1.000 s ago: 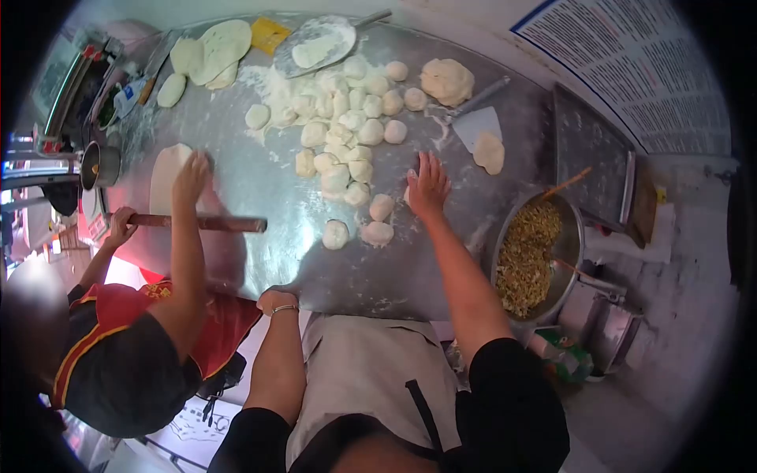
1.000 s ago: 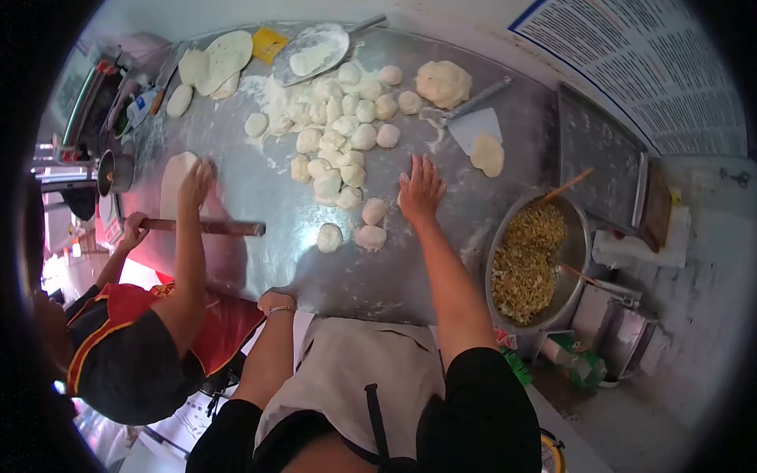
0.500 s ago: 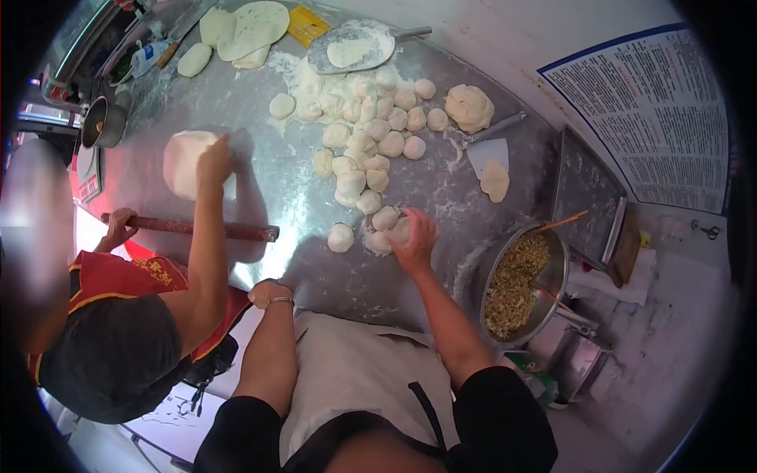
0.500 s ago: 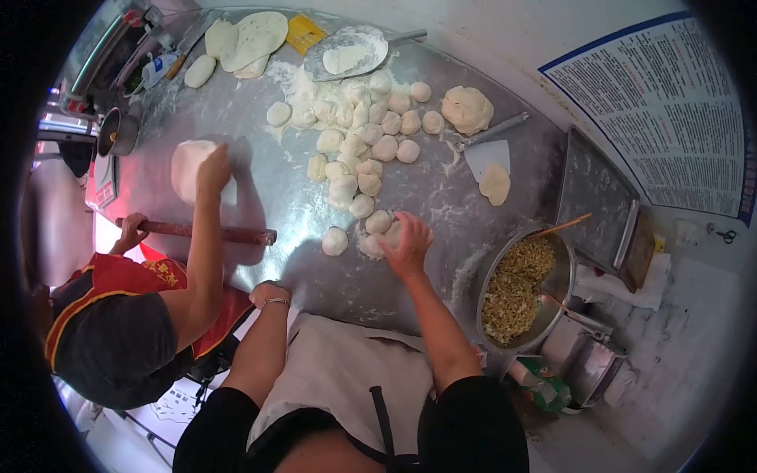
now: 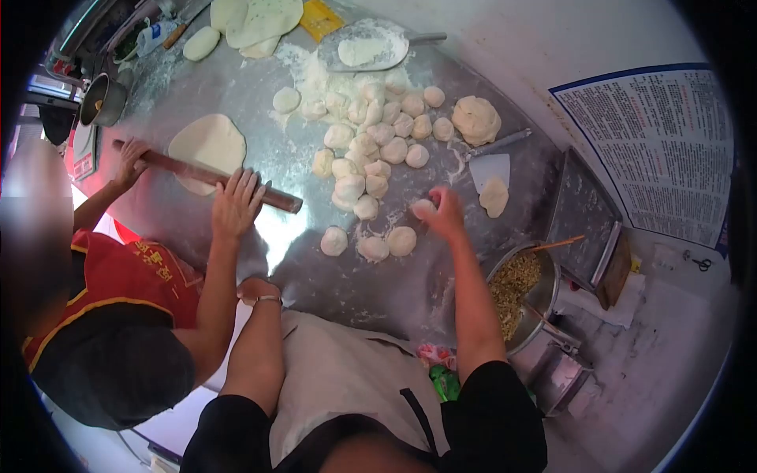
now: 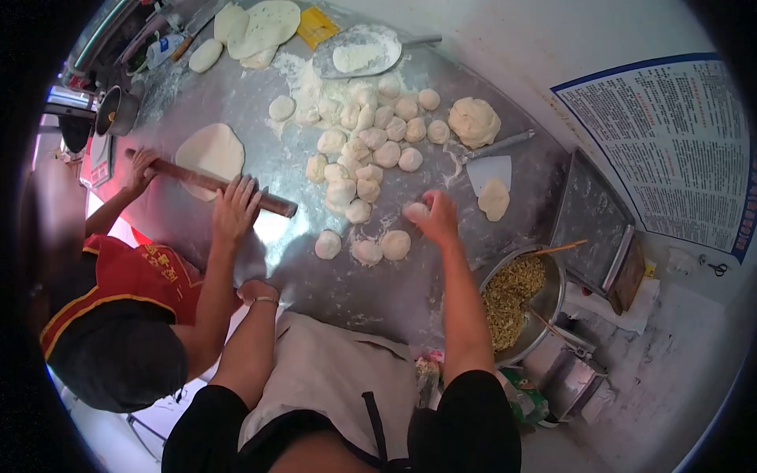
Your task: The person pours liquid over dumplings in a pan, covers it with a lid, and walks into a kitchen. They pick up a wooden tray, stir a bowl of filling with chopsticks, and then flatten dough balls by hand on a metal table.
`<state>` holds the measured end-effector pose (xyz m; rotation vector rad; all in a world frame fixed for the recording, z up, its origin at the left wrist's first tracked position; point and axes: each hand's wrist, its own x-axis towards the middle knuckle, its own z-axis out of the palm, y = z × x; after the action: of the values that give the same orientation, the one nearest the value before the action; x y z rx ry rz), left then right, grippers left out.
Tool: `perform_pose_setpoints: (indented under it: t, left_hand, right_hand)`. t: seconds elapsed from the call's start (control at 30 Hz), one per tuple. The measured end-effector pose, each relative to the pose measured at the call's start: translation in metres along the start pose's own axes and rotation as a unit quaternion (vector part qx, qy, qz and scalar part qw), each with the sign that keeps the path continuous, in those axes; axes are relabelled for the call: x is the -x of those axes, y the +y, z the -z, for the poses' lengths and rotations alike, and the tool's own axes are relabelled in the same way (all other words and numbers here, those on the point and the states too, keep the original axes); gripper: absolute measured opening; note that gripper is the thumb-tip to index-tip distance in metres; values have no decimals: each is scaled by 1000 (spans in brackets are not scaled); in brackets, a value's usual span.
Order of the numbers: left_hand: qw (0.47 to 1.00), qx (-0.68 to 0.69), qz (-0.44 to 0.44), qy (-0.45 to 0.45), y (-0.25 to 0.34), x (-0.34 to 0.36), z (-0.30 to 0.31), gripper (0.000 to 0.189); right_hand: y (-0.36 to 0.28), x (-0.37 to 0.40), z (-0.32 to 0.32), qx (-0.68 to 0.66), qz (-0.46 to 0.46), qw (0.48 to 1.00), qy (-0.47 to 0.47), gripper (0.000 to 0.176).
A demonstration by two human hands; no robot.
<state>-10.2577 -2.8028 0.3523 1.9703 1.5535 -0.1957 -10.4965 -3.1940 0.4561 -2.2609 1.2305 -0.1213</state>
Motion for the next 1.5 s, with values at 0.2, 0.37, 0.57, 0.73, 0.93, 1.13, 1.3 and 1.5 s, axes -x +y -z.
perform_pose_setpoints:
  t: [0.2,0.37,0.57,0.73,0.93,1.13,1.3,1.5]
  left_hand:
    - [990,-126,-63,27,-5,-18,-10,42]
    - [1000,-7,-5,-6,7,17,9,41]
    - [999,-46,3,-10,2,2,-8,35]
    - [999,-37,17,-2,0,-4,-8,31]
    - [981,-147,-127,-20,-38,-63,-34,31]
    - [995,-83,-49,-29,-8,-12,-5,48]
    - [999,35,-30,-18,12,40,13,53]
    - [999,19,28,-30,11,12,10,43]
  right_hand:
    - [-17,-33,-62,179,-56,973,137,21]
    - [-16,-37,-60,166,-33,969,180,16]
    - [-22,-33,-86,-156,-6,945,288,39]
    - [-38,-79,-33,-25,149,966,208,53]
    - [-5,-18,-6,-19,15,993,115,46]
    - [32,-14,-16,28,-49,995,79,32]
    - [-2,-37,-55,187,-134,957,174,26]
    - [18,-47,-60,129,-93,963,217,26]
